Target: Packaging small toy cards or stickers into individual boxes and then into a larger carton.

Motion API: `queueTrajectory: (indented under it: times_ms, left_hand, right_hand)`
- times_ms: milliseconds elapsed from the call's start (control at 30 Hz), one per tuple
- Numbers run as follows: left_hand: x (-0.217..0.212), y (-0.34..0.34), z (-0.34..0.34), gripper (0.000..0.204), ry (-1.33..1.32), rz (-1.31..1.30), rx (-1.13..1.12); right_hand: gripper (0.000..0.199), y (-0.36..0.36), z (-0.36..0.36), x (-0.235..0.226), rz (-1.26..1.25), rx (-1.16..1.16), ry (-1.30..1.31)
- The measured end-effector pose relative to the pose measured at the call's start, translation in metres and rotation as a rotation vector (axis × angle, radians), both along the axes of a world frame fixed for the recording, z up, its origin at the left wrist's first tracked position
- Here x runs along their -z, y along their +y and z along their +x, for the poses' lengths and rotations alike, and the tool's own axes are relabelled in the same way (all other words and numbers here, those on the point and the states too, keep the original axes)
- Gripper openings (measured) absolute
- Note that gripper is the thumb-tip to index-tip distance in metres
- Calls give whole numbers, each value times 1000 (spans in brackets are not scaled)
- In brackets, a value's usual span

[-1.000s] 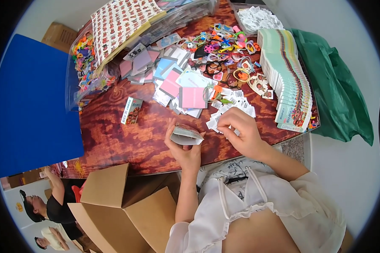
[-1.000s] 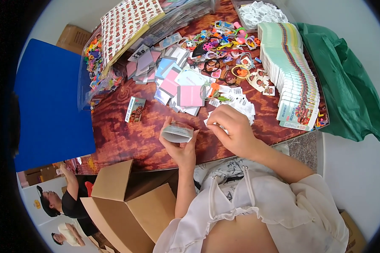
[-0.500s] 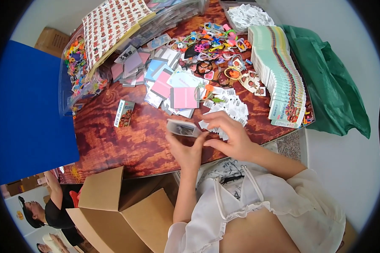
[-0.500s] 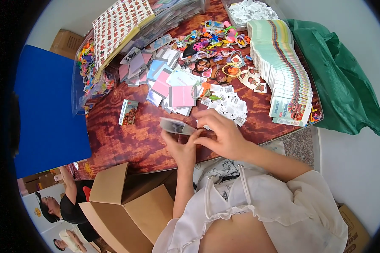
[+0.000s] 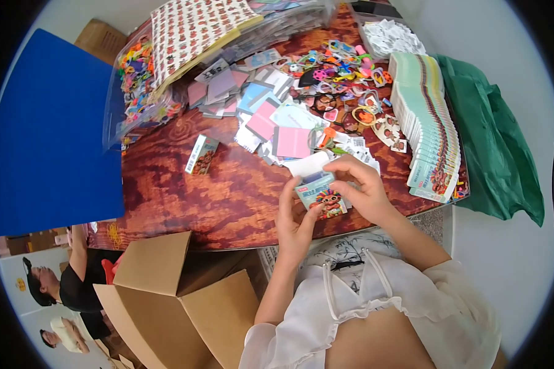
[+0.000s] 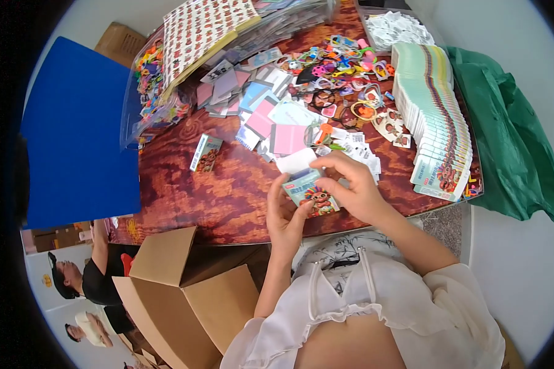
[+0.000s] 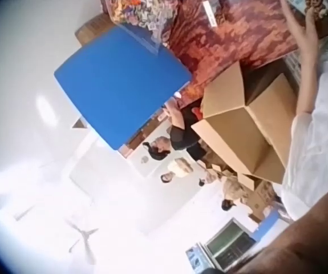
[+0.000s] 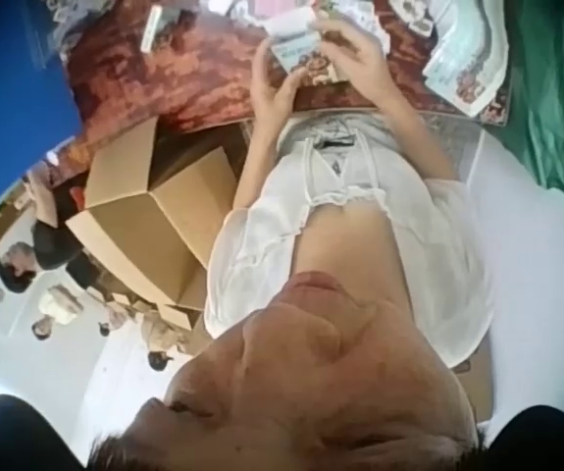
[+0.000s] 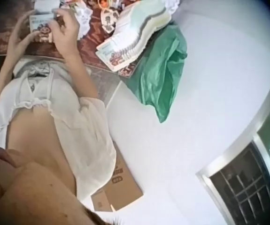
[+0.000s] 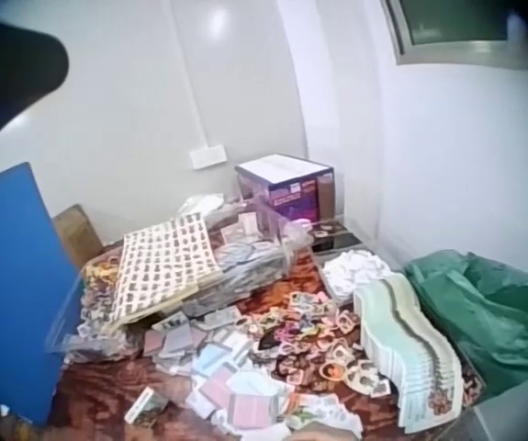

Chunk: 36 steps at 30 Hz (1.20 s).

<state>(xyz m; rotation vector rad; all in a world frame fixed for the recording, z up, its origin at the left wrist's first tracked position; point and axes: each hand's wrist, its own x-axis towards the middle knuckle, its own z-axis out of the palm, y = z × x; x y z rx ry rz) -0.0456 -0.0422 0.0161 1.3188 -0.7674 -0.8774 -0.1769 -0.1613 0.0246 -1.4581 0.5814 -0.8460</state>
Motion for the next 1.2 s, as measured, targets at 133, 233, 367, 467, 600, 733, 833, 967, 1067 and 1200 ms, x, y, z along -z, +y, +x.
queueTrajectory:
  times_ms: [133, 233, 367, 467, 600, 733, 833, 967, 1067, 1200]
  left_hand:
    - [3, 1, 15, 54, 99, 76, 166]
    - [6, 0, 25, 50, 182, 152, 196]
    - [21, 5, 35, 49, 67, 161, 130]
    - [6, 20, 50, 62, 41, 174, 9]
    - [-8, 20, 100, 77, -50, -102, -565]
    - [-91, -21, 173, 88, 80, -327, -1010]
    - [-102, -5, 248, 88, -2, -341, -1313]
    - [-44, 27, 292, 75, -246, -329, -1861]
    - [16, 32, 287, 86, 46, 214, -1902]
    - [13, 14, 282, 88, -81, 56, -1730]
  right_hand:
    - [9, -9, -3, 8, 18, -88, 78]
    - [5, -10, 6, 11, -14, -137, 189]
    - [57, -9, 32, 16, 86, -184, 286]
    - [51, -14, 64, 4, 216, -447, 208]
    - [34, -26, 130, -1, 13, -416, 230]
    - [30, -41, 226, -45, -356, -298, 94]
    - [30, -28, 305, -83, -444, -187, 21]
    - [33, -22, 373, -59, -643, -78, -16]
    - [33, -20, 395, -12, -859, -341, 312]
    - [38, -6, 390, -29, -691, -403, 188]
